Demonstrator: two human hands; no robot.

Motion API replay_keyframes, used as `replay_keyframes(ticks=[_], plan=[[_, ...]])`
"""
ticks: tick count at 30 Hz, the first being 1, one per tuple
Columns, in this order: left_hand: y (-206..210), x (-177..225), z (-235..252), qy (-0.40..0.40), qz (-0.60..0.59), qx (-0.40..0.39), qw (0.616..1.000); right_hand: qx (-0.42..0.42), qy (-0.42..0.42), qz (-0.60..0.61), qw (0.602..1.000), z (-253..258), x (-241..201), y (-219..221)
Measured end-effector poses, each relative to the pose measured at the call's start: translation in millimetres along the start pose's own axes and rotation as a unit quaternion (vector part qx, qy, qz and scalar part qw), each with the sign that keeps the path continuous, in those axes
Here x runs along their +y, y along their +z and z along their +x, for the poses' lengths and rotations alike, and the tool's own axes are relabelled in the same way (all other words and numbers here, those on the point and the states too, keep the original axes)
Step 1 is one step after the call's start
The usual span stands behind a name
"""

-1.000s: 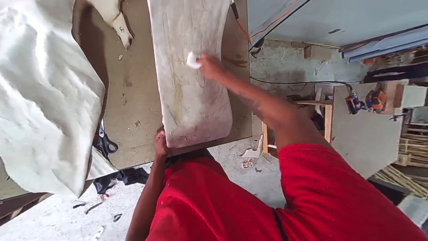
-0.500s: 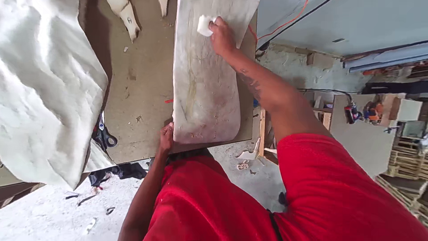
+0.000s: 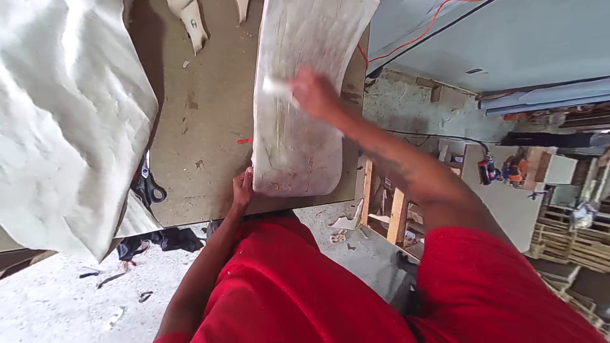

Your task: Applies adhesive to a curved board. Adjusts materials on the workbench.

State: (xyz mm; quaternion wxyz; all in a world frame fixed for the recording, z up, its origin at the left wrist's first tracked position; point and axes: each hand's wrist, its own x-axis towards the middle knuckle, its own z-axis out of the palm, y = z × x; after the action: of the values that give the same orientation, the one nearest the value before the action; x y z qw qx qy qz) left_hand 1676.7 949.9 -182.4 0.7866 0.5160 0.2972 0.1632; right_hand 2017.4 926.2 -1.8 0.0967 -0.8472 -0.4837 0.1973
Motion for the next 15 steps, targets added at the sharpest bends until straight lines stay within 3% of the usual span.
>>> replay_keyframes(ticks=[2,3,6,11,15], plan=[[2,5,-2,-0.023,0.036,0.0,0.999,0.092,0.047,-0.089,0.991,66,33,-9],[3,8,0,-0.032,0.047,0.0,0.998,0.1,0.073,-0.105,0.987,95,48,-3],[3,7,0,-0.026,0.065,0.01,0.997,0.038,0.109,-0.073,0.991,117,57,44],[8,2,1,0.01,0.069,0.021,0.997,-0.074,0.098,0.007,0.992,20,5,78],[6,5,-2,0.011,0.095,0.026,0.995,-0.14,0.071,0.07,0.985,-80,-70,82]])
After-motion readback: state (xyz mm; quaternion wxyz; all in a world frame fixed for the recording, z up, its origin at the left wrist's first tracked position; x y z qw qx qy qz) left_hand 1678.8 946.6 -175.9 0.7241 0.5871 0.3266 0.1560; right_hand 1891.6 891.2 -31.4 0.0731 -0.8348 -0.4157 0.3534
